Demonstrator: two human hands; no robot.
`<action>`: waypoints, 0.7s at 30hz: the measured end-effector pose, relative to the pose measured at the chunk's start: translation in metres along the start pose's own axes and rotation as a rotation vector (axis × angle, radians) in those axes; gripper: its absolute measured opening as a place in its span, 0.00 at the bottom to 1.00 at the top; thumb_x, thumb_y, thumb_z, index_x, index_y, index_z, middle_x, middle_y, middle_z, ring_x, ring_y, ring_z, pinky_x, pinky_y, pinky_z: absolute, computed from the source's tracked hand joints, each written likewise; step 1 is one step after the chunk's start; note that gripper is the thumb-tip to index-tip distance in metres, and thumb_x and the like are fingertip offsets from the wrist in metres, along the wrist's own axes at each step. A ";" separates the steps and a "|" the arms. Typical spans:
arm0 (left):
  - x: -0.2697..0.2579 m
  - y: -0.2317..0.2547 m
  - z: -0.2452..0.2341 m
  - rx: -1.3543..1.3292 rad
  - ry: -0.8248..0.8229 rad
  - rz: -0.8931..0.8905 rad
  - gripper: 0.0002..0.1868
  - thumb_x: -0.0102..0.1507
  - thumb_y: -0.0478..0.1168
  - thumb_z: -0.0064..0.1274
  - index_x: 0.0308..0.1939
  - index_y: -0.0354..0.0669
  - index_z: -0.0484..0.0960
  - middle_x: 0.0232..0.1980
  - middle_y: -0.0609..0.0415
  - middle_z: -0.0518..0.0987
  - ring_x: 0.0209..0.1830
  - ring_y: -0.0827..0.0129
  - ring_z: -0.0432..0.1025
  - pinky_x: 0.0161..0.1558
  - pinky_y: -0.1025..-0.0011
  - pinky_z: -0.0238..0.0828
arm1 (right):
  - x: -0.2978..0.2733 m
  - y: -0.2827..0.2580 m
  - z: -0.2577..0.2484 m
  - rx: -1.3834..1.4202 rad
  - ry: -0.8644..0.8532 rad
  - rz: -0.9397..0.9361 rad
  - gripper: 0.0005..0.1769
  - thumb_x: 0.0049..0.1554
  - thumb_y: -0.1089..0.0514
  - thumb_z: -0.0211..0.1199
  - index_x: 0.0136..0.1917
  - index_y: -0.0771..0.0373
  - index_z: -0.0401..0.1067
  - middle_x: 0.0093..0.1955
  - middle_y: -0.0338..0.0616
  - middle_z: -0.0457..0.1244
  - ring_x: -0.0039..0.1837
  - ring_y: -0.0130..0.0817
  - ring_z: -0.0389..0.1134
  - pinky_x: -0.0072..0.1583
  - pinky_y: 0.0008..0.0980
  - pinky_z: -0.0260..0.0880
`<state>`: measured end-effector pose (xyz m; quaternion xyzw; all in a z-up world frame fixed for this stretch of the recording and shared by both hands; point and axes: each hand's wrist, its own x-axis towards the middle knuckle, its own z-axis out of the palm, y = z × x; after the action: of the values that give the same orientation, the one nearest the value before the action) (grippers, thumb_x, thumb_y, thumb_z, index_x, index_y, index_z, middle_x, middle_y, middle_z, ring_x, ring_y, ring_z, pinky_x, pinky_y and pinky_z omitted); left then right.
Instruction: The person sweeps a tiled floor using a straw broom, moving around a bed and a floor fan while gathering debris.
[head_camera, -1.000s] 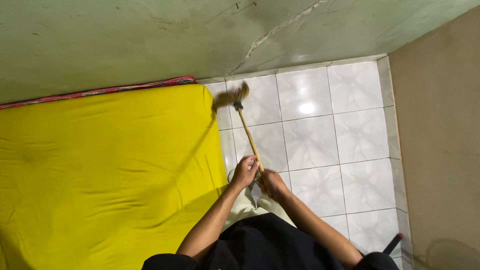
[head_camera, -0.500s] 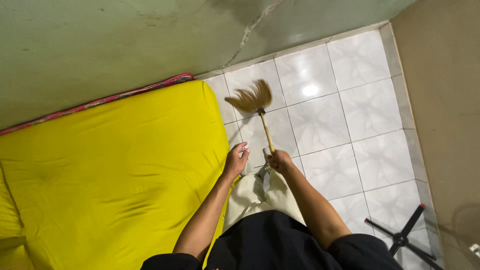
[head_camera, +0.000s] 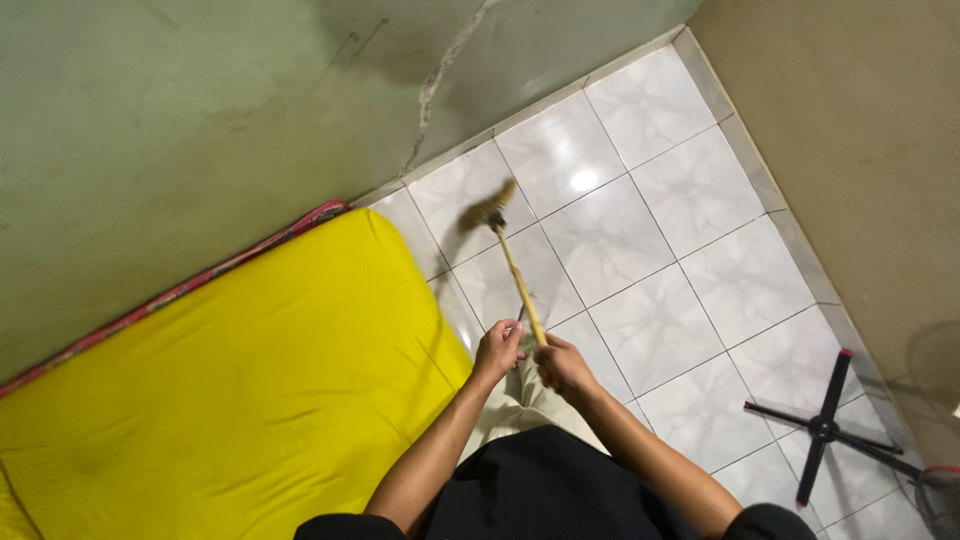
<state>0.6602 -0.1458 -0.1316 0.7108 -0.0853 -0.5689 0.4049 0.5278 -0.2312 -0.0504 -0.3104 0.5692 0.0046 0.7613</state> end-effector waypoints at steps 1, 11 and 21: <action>0.012 0.004 0.002 0.011 -0.005 -0.001 0.24 0.68 0.51 0.48 0.61 0.38 0.76 0.47 0.41 0.83 0.43 0.53 0.81 0.41 0.59 0.73 | 0.015 -0.009 0.015 0.018 -0.033 -0.007 0.21 0.62 0.63 0.50 0.68 0.64 0.68 0.37 0.45 0.67 0.26 0.25 0.53 0.27 0.26 0.53; 0.150 0.042 0.006 -0.357 0.078 -0.092 0.22 0.69 0.49 0.43 0.65 0.46 0.74 0.59 0.49 0.79 0.59 0.62 0.73 0.56 0.66 0.72 | 0.191 -0.054 0.036 0.192 0.006 -0.049 0.18 0.63 0.61 0.51 0.64 0.64 0.71 0.32 0.45 0.64 0.26 0.32 0.58 0.29 0.34 0.59; 0.112 0.023 0.160 0.086 -0.405 -0.269 0.14 0.72 0.49 0.40 0.44 0.48 0.77 0.22 0.55 0.73 0.14 0.69 0.66 0.15 0.69 0.56 | 0.107 -0.010 -0.121 0.352 0.263 0.037 0.16 0.62 0.63 0.48 0.59 0.65 0.72 0.30 0.43 0.58 0.28 0.33 0.57 0.30 0.38 0.64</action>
<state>0.5658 -0.3027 -0.2030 0.6038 -0.0934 -0.7442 0.2698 0.4645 -0.3339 -0.1576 -0.1604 0.6612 -0.1214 0.7228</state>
